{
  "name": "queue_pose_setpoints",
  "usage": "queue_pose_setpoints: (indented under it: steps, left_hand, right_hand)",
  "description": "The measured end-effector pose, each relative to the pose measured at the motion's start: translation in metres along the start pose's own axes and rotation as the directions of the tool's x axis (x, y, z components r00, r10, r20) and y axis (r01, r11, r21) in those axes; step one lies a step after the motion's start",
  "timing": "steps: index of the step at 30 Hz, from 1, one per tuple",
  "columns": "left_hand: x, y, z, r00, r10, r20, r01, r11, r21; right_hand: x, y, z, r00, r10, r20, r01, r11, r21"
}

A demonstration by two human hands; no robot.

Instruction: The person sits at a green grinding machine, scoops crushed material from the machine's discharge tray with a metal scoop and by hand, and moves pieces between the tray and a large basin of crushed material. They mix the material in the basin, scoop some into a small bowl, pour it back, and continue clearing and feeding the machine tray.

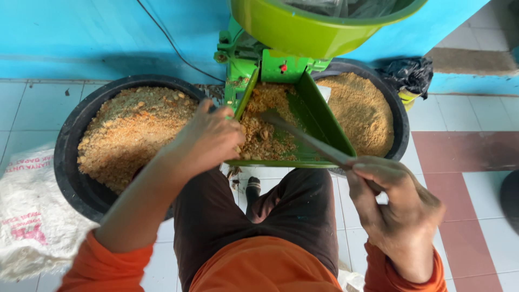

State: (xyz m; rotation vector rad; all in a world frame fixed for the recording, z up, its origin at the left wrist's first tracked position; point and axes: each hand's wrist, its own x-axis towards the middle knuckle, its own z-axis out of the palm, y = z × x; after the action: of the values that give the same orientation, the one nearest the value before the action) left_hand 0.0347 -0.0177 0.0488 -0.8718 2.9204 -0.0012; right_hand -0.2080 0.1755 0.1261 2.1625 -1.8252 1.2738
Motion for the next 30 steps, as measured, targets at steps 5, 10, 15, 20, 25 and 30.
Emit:
queue_pose_setpoints:
  steps: [5, 10, 15, 20, 25, 30]
  left_hand:
    - [0.022, -0.006, 0.010, 0.996, 0.060, 0.070, -0.072, 0.982, 0.177]
    - [0.049, -0.013, 0.037, 0.995, 0.089, -0.055, -0.072, 0.965, 0.254]
    - [0.089, -0.021, 0.057, 0.998, 0.060, 0.026, -0.065, 0.961, 0.269]
    - [0.139, -0.022, 0.066, 0.990, -0.057, -0.131, 0.081, 0.979, 0.189]
    - [0.131, -0.033, 0.065, 0.933, -0.227, -0.281, 0.208, 0.973, -0.097]
    - [0.081, -0.018, 0.068, 0.927, -0.227, -0.298, 0.156, 0.957, -0.245]
  right_hand:
    - [0.002, 0.008, 0.015, 0.991, -0.122, 0.051, 0.122, 0.993, 0.001]
    - [0.017, 0.035, 0.044, 0.981, -0.192, -0.006, 0.191, 0.979, -0.077]
    - [-0.015, 0.043, -0.004, 0.997, 0.014, -0.082, -0.026, 0.990, -0.141]
    - [-0.036, 0.032, -0.035, 0.976, 0.166, -0.141, -0.181, 0.978, -0.103]
    - [-0.025, 0.029, -0.024, 0.991, 0.114, -0.063, -0.113, 0.993, 0.033]
    - [-0.006, 0.043, 0.035, 0.981, -0.192, -0.019, 0.192, 0.981, -0.009]
